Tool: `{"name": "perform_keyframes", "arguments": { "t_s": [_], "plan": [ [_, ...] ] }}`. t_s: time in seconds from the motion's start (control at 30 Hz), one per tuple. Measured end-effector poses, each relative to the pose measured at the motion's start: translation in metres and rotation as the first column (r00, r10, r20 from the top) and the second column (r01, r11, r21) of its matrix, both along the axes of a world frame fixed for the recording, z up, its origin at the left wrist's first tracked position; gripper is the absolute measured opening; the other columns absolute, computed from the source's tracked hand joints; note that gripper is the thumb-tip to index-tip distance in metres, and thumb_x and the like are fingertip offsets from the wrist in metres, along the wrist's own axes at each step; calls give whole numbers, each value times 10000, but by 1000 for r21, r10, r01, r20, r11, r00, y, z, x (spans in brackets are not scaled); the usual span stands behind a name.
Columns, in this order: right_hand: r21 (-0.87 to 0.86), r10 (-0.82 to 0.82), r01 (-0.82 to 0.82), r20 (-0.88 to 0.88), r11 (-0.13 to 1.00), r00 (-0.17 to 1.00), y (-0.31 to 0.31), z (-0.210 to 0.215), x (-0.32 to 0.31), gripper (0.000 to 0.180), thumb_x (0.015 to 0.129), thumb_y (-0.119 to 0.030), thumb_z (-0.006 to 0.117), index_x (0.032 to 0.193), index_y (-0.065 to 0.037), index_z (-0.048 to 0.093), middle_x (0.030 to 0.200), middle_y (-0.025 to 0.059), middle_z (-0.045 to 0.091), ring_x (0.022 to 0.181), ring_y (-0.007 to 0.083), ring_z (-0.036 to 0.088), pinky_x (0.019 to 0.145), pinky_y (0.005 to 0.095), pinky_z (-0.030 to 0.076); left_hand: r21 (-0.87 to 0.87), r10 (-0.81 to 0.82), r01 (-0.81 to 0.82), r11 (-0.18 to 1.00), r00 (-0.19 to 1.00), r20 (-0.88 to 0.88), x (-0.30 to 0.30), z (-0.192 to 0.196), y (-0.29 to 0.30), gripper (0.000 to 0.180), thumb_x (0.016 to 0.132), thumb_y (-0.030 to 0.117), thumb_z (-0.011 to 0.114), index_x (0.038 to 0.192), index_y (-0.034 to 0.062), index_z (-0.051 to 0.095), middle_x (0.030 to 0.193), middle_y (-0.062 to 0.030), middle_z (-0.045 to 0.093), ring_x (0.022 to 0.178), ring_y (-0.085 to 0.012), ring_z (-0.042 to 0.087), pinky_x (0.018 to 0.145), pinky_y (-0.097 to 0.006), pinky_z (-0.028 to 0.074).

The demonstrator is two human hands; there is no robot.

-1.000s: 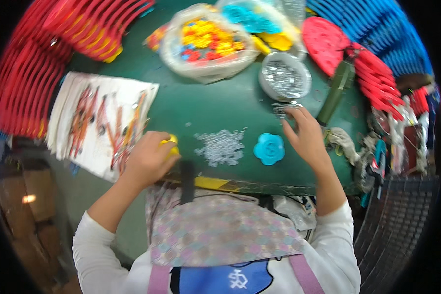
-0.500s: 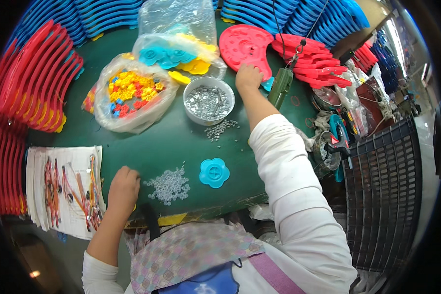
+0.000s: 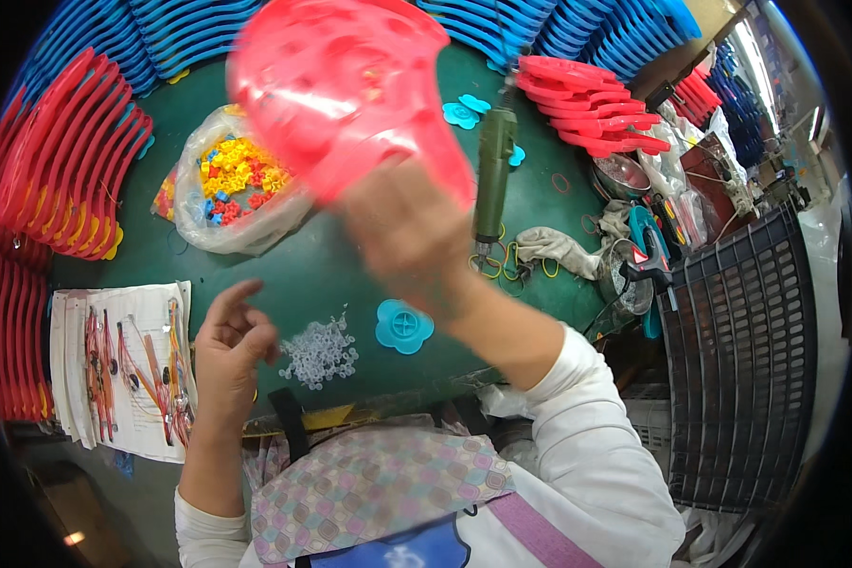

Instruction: The person assembles small decorative items on a pink plastic tray using a hot glue gun. They place star-shaped pieces, apply glue, and attach components one by one. The workspace contains colorful plastic parts, screws, and finished examples laid out on paper.

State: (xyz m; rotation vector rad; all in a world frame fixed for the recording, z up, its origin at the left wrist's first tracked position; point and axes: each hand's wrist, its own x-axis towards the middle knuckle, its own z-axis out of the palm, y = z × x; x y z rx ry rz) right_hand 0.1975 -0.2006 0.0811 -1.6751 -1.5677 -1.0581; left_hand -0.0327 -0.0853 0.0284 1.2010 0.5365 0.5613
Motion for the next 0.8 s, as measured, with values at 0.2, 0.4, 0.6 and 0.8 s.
{"name": "perform_keyframes", "arguments": {
  "t_s": [0.2, 0.4, 0.6, 0.8],
  "plan": [
    [-196, 349, -347, -25, 917, 937, 3, -38, -84, 147, 731, -228, 649, 833, -152, 576, 792, 7, 459, 724, 162, 523, 574, 314, 408, -436, 123, -104, 894, 992, 16, -28, 7, -12, 175, 1036, 248, 609, 934, 106, 602, 743, 6, 601, 607, -98, 512, 541, -241, 417],
    [-186, 496, -526, -186, 830, 848, 4, -40, -87, 373, 809, -342, 737, 1077, -95, 653, 1034, 81, 611, 992, 267, 600, 868, 406, 468, -427, 103, -169, 888, 979, -174, -100, -22, -2, 114, 935, 128, 683, 993, 59, 613, 741, -26, 605, 586, -128, 523, 525, -263, 410],
    [-52, 150, -272, -727, 961, 670, 37, -19, 17, 560, 892, -363, 782, 1280, 6, 620, 1176, 152, 665, 1105, 303, 632, 1005, 451, 481, -289, -197, 104, 952, 929, -313, -166, 9, 32, 241, 840, 64, 752, 1047, -23, 664, 721, -48, 640, 547, -129, 554, 469, -267, 403],
    [62, -31, -563, -988, 824, -154, -16, -16, 38, 393, 940, -151, 720, 1276, 34, 632, 1142, 107, 712, 978, 152, 698, 849, 318, 576, -119, 125, -151, 981, 972, -201, -163, 0, 48, 284, 880, 41, 745, 1146, -35, 678, 887, -69, 716, 640, -100, 629, 530, -223, 484]
  ]
}}
